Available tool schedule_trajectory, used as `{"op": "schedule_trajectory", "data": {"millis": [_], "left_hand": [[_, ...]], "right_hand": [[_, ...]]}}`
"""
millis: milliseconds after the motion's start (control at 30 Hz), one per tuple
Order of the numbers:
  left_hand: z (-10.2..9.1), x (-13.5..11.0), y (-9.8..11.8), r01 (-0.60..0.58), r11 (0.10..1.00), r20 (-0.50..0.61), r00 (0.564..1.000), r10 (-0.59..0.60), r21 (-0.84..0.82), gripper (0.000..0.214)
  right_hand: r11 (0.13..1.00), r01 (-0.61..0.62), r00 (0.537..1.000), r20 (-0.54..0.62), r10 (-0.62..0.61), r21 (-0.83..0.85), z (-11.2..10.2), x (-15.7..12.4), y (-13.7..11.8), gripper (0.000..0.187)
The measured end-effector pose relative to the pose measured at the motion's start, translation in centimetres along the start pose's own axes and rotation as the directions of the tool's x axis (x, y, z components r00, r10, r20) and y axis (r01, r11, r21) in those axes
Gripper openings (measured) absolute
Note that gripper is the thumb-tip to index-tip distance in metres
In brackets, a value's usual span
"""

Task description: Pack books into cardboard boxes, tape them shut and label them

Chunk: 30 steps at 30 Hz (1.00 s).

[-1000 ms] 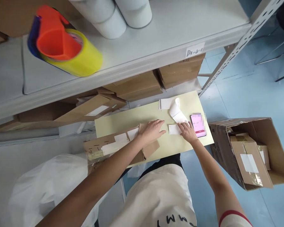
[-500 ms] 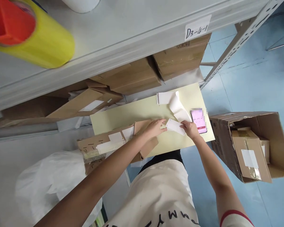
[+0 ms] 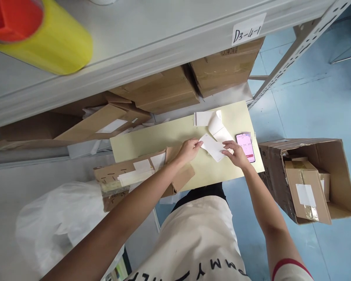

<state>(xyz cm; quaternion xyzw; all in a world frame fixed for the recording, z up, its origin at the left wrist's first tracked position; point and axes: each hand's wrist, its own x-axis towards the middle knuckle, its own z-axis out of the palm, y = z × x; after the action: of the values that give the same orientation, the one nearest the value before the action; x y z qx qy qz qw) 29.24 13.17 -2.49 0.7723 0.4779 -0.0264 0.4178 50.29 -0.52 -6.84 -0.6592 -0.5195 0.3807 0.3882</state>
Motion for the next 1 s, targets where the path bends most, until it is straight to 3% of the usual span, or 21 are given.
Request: {"op": "schedule_trajectory", "data": {"millis": [100,167,267,333,567,800,1000], "left_hand": [[-0.7,-0.6,0.5,0.008,0.992,-0.126,0.992,0.008,0.125,0.028],[-0.9,-1.2,1.3,-0.099,0.964,-0.122,0.984,0.132,0.245,0.031],[-0.6,-2.1,2.4,-0.373,0.870,0.157,0.927,0.340,0.324,0.032],[-0.2,-2.2,2.6,-0.453,0.836,0.290,0.882,0.371,0.309,0.024],[0.3,-1.7,1.5,-0.353,0.895,0.300,0.915,0.270,0.271,0.030],[0.6,-1.8,1.9,-0.260,0.936,0.296,0.937,0.185,0.239,0.031],[-0.9,-0.6,0.5,-0.116,0.973,0.204,0.976,0.074,0.202,0.029]], "right_hand": [[0.998,0.041,0.996,0.080,-0.038,-0.038,0.0,-0.1,-0.3,0.040],[0.989,0.100,0.988,0.127,-0.085,-0.112,0.2,0.0,-0.8,0.040],[0.955,0.197,0.969,0.193,-0.156,-0.220,0.9,0.0,-1.6,0.038],[0.941,0.237,0.958,0.221,-0.184,-0.242,1.3,0.1,-1.9,0.036],[0.963,0.249,0.946,0.239,-0.219,-0.102,1.4,0.1,-1.6,0.033],[0.973,0.228,0.952,0.222,-0.212,-0.047,1.7,0.0,-2.0,0.027],[0.981,0.185,0.972,0.159,-0.174,-0.056,0.7,-1.1,0.1,0.027]]}}
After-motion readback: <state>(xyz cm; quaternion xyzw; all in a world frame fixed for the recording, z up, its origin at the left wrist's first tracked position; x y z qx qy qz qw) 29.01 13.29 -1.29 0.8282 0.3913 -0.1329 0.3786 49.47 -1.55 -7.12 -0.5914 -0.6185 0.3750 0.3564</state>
